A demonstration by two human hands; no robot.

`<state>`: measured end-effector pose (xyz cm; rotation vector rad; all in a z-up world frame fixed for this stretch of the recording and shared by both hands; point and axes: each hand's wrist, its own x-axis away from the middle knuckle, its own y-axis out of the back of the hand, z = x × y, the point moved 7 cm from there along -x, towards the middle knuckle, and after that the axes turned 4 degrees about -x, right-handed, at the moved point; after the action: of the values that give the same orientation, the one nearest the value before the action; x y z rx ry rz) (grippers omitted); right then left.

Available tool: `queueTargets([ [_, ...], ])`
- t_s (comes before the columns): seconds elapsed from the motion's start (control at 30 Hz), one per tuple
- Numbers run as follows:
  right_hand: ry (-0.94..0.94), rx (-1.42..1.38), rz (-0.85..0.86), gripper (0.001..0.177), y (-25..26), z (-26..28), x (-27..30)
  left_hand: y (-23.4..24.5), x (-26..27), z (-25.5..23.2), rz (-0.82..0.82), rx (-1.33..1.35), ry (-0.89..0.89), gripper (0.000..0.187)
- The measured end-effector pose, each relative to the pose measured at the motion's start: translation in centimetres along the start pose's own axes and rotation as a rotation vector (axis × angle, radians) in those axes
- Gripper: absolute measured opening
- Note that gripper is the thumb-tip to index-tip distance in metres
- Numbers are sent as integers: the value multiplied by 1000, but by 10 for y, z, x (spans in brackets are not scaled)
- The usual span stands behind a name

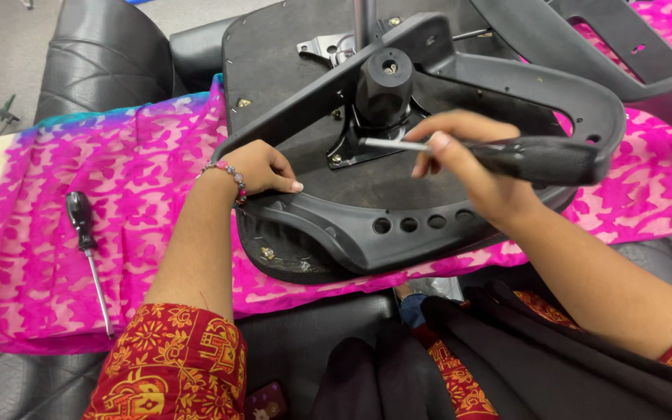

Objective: The person uses a screwdriver to tighten screws on the underside of an office chair base, securing the central column and frame. The person works on multiple screw locations around the base while the chair remains upside down on a patterned cloth.

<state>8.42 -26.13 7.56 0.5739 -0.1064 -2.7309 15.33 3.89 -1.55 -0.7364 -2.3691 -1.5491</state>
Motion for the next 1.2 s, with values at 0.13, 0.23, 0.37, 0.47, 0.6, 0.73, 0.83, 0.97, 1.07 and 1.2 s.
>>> queueTargets([
  [0.13,160,-119,-97,12,25,6,-4,1,0,6,-5,31,132,26],
  [0.23,192,-156,-114,15,35,0,-17,14,-7,-7,-90,47,44,24],
  [0.37,198,-303,-163,13,40,-7,-19,40,-14,-41,-384,101,-53,19],
  [0.47,207,-329,-205,15,46,-8,-22,54,-6,-82,-666,221,-240,18],
  [0.6,194,-270,-228,15,49,-11,-27,58,4,-121,-902,424,-333,16],
  [0.73,196,-243,-227,15,51,-11,-34,57,7,-144,-1023,428,-411,17],
  [0.83,160,-251,-235,16,53,-15,-39,57,1,-152,-1055,395,-442,17],
  [0.97,164,-223,-217,15,50,-14,-40,56,-11,-153,-1078,389,-410,12],
  [1.07,174,-261,-230,14,51,-13,-39,56,-13,-152,-1084,403,-398,9],
  [1.2,158,-301,-228,16,54,-11,-40,56,-14,-154,-1041,423,-385,9],
])
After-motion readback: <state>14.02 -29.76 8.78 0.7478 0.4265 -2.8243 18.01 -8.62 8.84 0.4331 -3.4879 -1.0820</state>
